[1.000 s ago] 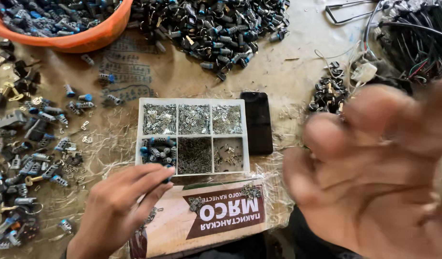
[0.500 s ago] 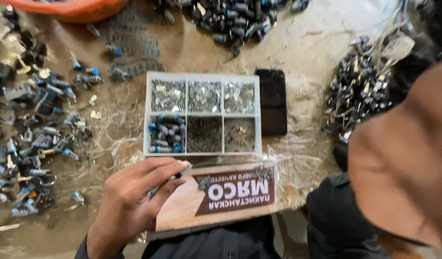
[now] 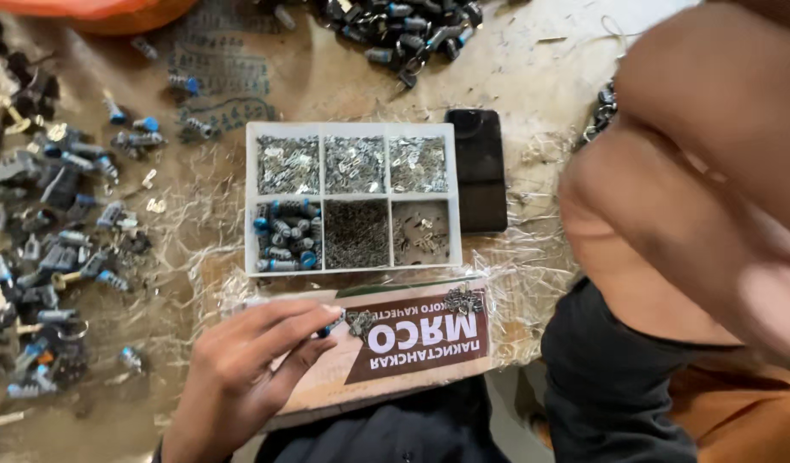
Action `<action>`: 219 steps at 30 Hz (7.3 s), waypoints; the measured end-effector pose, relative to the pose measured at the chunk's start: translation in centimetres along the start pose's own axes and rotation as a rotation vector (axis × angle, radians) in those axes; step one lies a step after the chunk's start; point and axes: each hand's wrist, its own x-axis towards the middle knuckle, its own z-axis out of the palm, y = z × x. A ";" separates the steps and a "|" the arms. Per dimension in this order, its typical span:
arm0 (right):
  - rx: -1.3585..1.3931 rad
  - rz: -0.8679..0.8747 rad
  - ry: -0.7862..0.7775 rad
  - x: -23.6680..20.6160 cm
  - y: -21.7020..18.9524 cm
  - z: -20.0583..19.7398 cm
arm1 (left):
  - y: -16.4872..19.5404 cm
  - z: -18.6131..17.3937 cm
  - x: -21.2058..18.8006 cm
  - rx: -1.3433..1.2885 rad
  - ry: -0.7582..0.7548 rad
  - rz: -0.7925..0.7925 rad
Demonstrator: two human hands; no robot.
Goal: The person sits at a workbench covered with piles of lock cores, keys and small metal parts. They pick up cylindrical lock components, fit small pins and parts into them by hand, and place the assembled or sorted pieces into the compartments of a white plastic tray, repeating the process with one piece at a time.
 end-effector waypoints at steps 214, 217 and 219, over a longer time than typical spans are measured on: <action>0.047 0.759 -0.436 -8.5 6.2 10.7 | -4.2 5.9 3.0 -0.050 0.431 -0.034; 0.003 0.687 -0.444 -8.9 6.3 10.5 | -4.3 5.9 3.0 -0.049 0.407 -0.025; 0.012 0.661 -0.457 -9.0 6.4 10.4 | -4.3 6.0 2.9 -0.047 0.401 -0.012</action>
